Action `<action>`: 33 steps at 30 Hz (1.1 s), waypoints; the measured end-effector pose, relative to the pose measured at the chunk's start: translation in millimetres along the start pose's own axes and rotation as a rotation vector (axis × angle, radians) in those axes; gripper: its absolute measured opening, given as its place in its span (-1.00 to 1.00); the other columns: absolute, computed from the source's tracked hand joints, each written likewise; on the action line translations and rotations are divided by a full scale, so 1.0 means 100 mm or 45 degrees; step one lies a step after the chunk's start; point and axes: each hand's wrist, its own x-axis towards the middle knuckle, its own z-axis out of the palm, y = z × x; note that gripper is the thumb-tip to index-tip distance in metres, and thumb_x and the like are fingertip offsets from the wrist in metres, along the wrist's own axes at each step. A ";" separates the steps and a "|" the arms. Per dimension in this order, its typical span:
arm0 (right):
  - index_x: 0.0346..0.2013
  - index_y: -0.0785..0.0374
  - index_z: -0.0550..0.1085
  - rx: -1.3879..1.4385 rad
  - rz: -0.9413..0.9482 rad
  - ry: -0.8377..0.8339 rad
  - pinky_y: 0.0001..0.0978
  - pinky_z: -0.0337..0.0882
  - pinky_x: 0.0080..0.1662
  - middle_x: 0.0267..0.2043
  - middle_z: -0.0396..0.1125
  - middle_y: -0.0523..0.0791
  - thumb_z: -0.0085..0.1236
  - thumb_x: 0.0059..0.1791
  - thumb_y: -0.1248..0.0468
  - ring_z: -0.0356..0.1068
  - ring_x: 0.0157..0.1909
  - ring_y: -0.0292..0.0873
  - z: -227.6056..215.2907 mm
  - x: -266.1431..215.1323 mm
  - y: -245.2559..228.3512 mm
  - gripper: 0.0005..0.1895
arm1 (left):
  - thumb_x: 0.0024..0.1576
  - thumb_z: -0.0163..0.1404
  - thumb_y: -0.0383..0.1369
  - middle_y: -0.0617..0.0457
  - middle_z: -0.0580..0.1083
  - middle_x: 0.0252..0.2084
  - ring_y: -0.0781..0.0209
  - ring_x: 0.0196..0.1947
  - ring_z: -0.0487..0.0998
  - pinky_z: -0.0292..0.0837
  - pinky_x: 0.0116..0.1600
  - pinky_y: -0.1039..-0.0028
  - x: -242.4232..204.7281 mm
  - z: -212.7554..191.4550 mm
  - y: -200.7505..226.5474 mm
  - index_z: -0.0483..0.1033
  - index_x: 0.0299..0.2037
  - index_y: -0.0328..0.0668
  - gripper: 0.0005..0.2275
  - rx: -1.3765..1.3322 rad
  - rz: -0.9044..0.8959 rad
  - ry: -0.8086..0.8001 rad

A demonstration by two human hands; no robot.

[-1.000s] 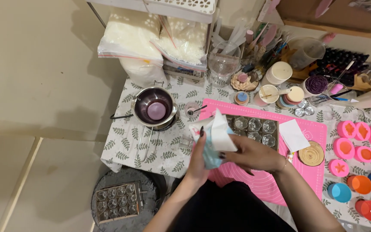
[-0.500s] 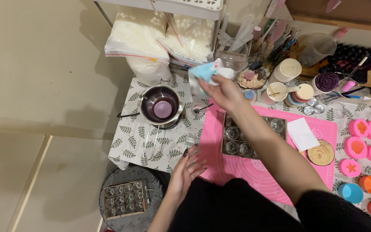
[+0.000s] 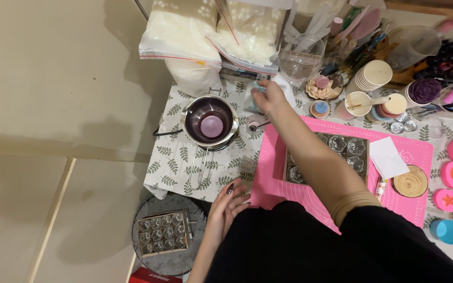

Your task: Cleaning the interiors of small metal candle containers with a cloth and preparing them with labels and adhesive.

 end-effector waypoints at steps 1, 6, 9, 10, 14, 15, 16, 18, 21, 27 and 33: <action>-0.03 0.45 0.29 0.003 -0.004 0.005 -0.25 0.44 -0.02 -0.05 0.26 0.12 -0.02 0.05 0.46 0.29 -0.11 0.00 0.15 -0.33 -0.03 -0.80 | 0.25 -0.11 -0.24 -0.20 0.43 0.23 0.03 0.10 0.56 0.48 0.18 0.27 0.03 -0.08 -0.02 0.21 0.39 -0.29 -0.49 0.000 -0.007 -0.002; -0.01 0.42 0.31 -0.602 -0.416 -0.020 -0.28 0.47 0.13 -0.18 0.32 0.01 0.04 0.02 0.48 0.43 -0.04 -0.08 0.77 -2.26 0.01 -0.75 | 0.22 -0.07 -0.24 -0.15 0.51 0.18 0.07 0.05 0.57 0.45 0.12 0.34 0.20 -0.35 -0.10 0.34 0.31 -0.26 -0.54 0.400 -0.162 0.392; 0.13 0.42 0.39 -0.869 -0.302 0.149 -0.23 0.54 -0.16 -0.25 0.38 -0.07 -0.06 0.05 0.31 0.42 -0.26 -0.18 0.85 -3.12 0.28 -0.63 | 0.23 -0.17 -0.22 -0.12 0.52 0.17 0.06 0.06 0.59 0.46 0.13 0.33 0.13 -0.49 -0.05 0.34 0.30 -0.28 -0.54 0.135 -0.110 0.635; 0.13 0.42 0.39 -0.866 -0.310 0.150 -0.23 0.54 -0.16 -0.25 0.38 -0.07 -0.06 0.05 0.31 0.42 -0.26 -0.18 0.67 -3.06 0.38 -0.63 | 0.23 -0.17 -0.22 -0.12 0.52 0.17 0.06 0.06 0.59 0.46 0.13 0.33 0.11 -0.54 -0.01 0.34 0.30 -0.28 -0.54 0.139 -0.109 0.628; 0.27 0.27 0.35 -1.018 0.371 0.001 -0.33 0.35 -0.35 -0.32 0.37 -0.04 -0.17 0.08 0.23 0.31 -0.47 -0.16 0.09 -2.83 0.71 -0.54 | 0.30 -0.26 -0.21 -0.14 0.48 0.13 0.01 0.10 0.55 0.43 0.17 0.24 0.02 -0.81 0.10 0.29 0.31 -0.37 -0.54 -0.026 0.002 0.947; 0.31 0.21 0.30 -1.031 0.464 0.005 -0.35 0.29 -0.40 -0.33 0.36 -0.04 -0.22 0.07 0.23 0.26 -0.50 -0.16 0.04 -2.73 0.80 -0.51 | 0.31 -0.26 -0.21 -0.08 0.46 0.14 0.03 0.11 0.51 0.39 0.18 0.24 0.02 -0.92 0.16 0.27 0.32 -0.34 -0.55 0.004 0.063 1.014; 0.31 0.21 0.30 -1.022 0.461 0.004 -0.35 0.29 -0.40 -0.33 0.36 -0.04 -0.22 0.07 0.23 0.26 -0.50 -0.16 -0.02 -2.60 0.85 -0.51 | 0.31 -0.26 -0.21 -0.08 0.46 0.14 0.03 0.11 0.51 0.39 0.18 0.24 0.00 -0.79 0.32 0.27 0.32 -0.34 -0.55 0.014 0.063 1.012; 0.41 0.07 0.17 -0.936 0.535 0.015 -0.40 0.23 -0.42 -0.34 0.32 -0.07 -0.26 0.07 0.30 0.18 -0.49 -0.22 -0.17 -2.35 0.96 -0.43 | 0.30 -0.28 -0.19 -0.07 0.45 0.17 0.05 0.15 0.49 0.39 0.23 0.27 -0.07 -0.54 0.58 0.27 0.32 -0.30 -0.55 0.171 0.161 0.970; 0.47 0.01 0.11 -0.609 0.649 0.082 -0.48 0.21 -0.40 -0.29 0.28 -0.08 -0.30 0.07 0.39 0.19 -0.41 -0.28 -0.34 -2.02 1.16 -0.36 | 0.30 -0.24 -0.18 -0.06 0.44 0.19 0.04 0.10 0.45 0.37 0.20 0.28 -0.07 -0.49 0.74 0.29 0.32 -0.30 -0.54 0.140 0.180 0.932; 0.43 0.07 0.11 -0.295 0.621 0.218 -0.55 0.22 -0.40 -0.27 0.26 0.01 -0.27 0.16 0.29 0.19 -0.37 -0.24 -0.27 -1.85 1.39 -0.50 | 0.27 -0.20 -0.16 0.06 0.43 0.26 0.24 0.13 0.48 0.28 0.19 0.38 -0.09 -0.71 0.58 0.29 0.33 -0.22 -0.53 0.261 0.164 1.027; 0.50 -0.10 0.09 -0.197 0.607 0.170 -0.57 0.19 -0.47 -0.36 0.20 -0.07 -0.33 0.12 0.39 0.17 -0.43 -0.26 -0.52 -1.67 1.51 -0.36 | 0.24 -0.14 -0.17 0.04 0.45 0.22 0.17 0.13 0.44 0.29 0.14 0.31 -0.15 -0.90 0.50 0.31 0.32 -0.17 -0.54 0.210 0.138 1.111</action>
